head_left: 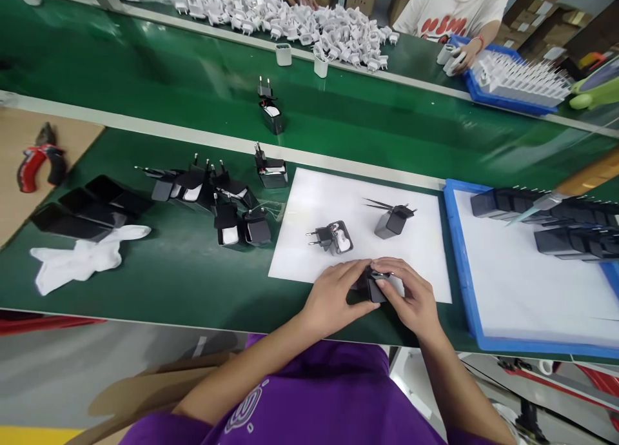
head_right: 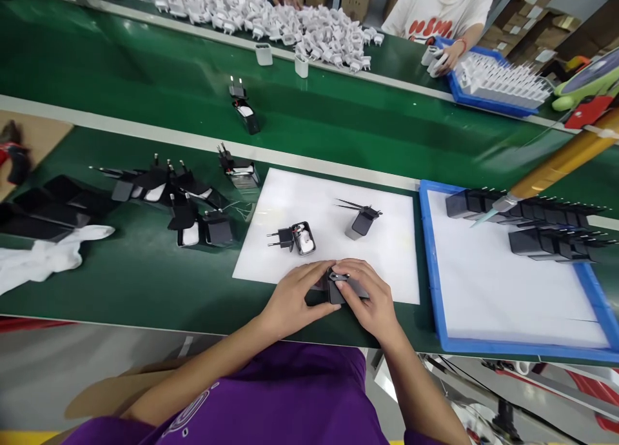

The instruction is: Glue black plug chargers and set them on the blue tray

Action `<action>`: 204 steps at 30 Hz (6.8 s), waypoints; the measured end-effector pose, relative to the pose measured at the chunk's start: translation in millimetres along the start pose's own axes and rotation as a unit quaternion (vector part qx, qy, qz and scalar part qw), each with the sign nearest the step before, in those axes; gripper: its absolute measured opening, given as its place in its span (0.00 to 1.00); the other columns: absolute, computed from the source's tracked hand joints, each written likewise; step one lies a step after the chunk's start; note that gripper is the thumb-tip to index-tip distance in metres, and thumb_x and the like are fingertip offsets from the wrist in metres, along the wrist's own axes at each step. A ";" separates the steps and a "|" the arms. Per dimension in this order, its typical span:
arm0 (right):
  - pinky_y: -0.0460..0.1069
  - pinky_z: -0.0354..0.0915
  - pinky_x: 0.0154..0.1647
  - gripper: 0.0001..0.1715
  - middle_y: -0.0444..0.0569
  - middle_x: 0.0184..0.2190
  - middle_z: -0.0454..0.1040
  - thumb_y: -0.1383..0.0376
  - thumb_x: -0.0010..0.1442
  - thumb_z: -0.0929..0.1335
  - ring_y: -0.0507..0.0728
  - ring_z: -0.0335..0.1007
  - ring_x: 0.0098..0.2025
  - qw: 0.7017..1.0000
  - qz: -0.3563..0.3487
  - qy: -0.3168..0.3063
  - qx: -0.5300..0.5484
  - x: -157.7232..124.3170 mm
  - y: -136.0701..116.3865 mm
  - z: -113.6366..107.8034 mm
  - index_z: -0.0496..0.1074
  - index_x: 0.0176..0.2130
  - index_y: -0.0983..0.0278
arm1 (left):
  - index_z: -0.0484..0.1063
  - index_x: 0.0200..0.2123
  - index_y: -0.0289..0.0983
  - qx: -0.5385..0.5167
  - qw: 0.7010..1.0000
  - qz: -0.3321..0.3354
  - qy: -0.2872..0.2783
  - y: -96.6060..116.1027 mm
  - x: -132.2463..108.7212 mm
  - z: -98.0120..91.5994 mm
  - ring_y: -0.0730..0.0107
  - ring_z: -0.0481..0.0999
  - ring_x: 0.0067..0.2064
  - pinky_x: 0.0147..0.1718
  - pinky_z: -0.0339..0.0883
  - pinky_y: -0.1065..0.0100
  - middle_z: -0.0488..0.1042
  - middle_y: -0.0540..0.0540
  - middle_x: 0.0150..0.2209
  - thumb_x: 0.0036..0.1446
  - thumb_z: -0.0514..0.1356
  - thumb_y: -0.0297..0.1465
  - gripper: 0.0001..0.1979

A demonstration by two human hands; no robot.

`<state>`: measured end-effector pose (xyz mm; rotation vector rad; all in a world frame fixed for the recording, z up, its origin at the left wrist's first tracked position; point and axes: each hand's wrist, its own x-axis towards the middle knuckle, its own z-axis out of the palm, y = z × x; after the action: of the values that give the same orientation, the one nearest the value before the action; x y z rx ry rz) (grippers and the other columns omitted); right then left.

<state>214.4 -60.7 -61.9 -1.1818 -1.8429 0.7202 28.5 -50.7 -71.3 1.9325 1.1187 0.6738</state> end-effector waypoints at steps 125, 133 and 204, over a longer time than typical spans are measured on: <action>0.59 0.67 0.55 0.52 0.56 0.54 0.68 0.63 0.54 0.71 0.61 0.66 0.55 0.997 -0.044 -0.002 0.061 67.3 16.2 57.4 0.43 0.68 0.60 | 0.43 0.64 0.35 0.212 0.977 -0.032 -0.013 7.2 231.8 -143.1 0.60 0.75 0.34 0.35 0.65 0.66 0.75 0.47 0.34 0.43 0.65 0.31 0.48; 0.57 0.70 0.52 0.54 0.54 0.52 0.71 0.62 0.52 0.73 0.58 0.69 0.53 0.989 -0.073 0.076 0.106 61.6 -19.7 22.2 0.42 0.67 0.57 | 0.48 0.61 0.37 0.345 0.921 -0.110 -0.143 20.1 143.8 -176.7 0.57 0.75 0.32 0.32 0.64 0.67 0.73 0.49 0.30 0.39 0.64 0.33 0.45; 0.61 0.64 0.54 0.58 0.65 0.55 0.67 0.56 0.44 0.70 0.66 0.65 0.55 0.859 0.275 0.354 -0.247 9.1 168.2 -230.3 0.46 0.66 0.70 | 0.70 0.54 0.37 0.121 0.979 -0.031 -0.161 -10.9 48.8 -42.2 0.68 0.69 0.26 0.30 0.63 0.68 0.69 0.51 0.26 0.61 0.48 0.44 0.25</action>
<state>486.8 23.0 -76.5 -2.0245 -1.0686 0.0257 14.7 11.0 -54.3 2.1074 1.0877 0.1848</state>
